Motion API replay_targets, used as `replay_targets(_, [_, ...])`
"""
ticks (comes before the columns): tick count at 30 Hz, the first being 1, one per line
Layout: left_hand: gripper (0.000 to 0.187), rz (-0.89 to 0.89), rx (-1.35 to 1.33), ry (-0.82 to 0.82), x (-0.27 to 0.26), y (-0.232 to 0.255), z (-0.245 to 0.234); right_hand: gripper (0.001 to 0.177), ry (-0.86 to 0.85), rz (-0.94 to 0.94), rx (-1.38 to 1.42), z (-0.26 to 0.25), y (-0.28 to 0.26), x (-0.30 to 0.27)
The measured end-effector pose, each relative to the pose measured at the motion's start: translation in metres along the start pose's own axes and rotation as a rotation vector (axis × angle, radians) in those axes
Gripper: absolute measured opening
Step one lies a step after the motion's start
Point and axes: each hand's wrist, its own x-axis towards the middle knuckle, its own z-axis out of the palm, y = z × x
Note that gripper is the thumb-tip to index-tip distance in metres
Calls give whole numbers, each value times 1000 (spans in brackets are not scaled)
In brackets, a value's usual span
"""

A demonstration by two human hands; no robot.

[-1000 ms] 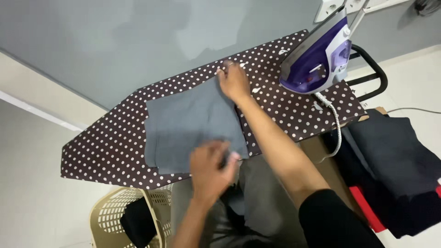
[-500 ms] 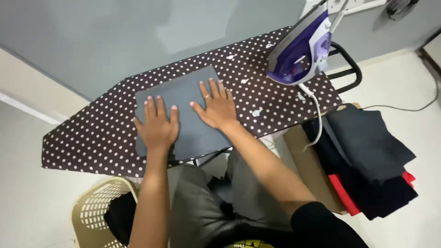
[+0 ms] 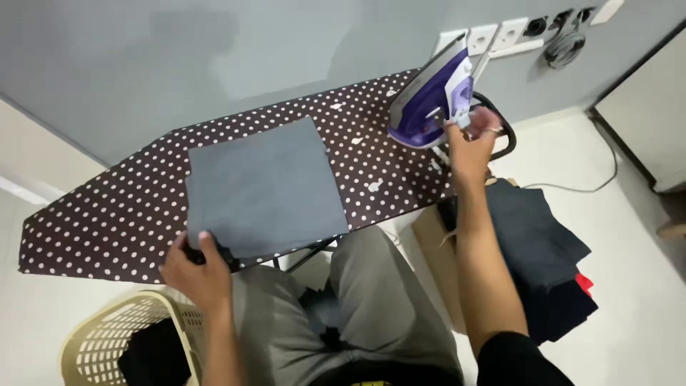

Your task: The person irons a pair of grey shorts on an ironing board using a purple and white iron, then folds the shorts and places them onto a stack of folded laundry.

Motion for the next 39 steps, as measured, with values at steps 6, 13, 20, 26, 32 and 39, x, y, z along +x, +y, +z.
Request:
replay_targets(6, [35, -95, -126, 61, -7, -22, 9, 42, -98, 46, 209, 41, 4, 19])
replay_targets(13, [36, -175, -171, 83, -3, -10, 8, 41, -438, -253, 159, 64, -119, -7])
replay_targets(20, [29, -344, -287, 56, -1, 5, -4, 60, -969, -703, -462, 126, -223, -103])
replay_targets(26, [29, -209, -237, 132, -4, -10, 1, 61, -1407, -930, -770, 159, -231, -168])
replay_targets(32, [26, -148, -203, 110, -5, -21, 3, 62, -1323, -861, -929, 161, -225, -168])
replay_targets(39, [19, -96, -61, 91, 13, -2, -8, 59, -1159, -629, -1033, 167, -217, -138])
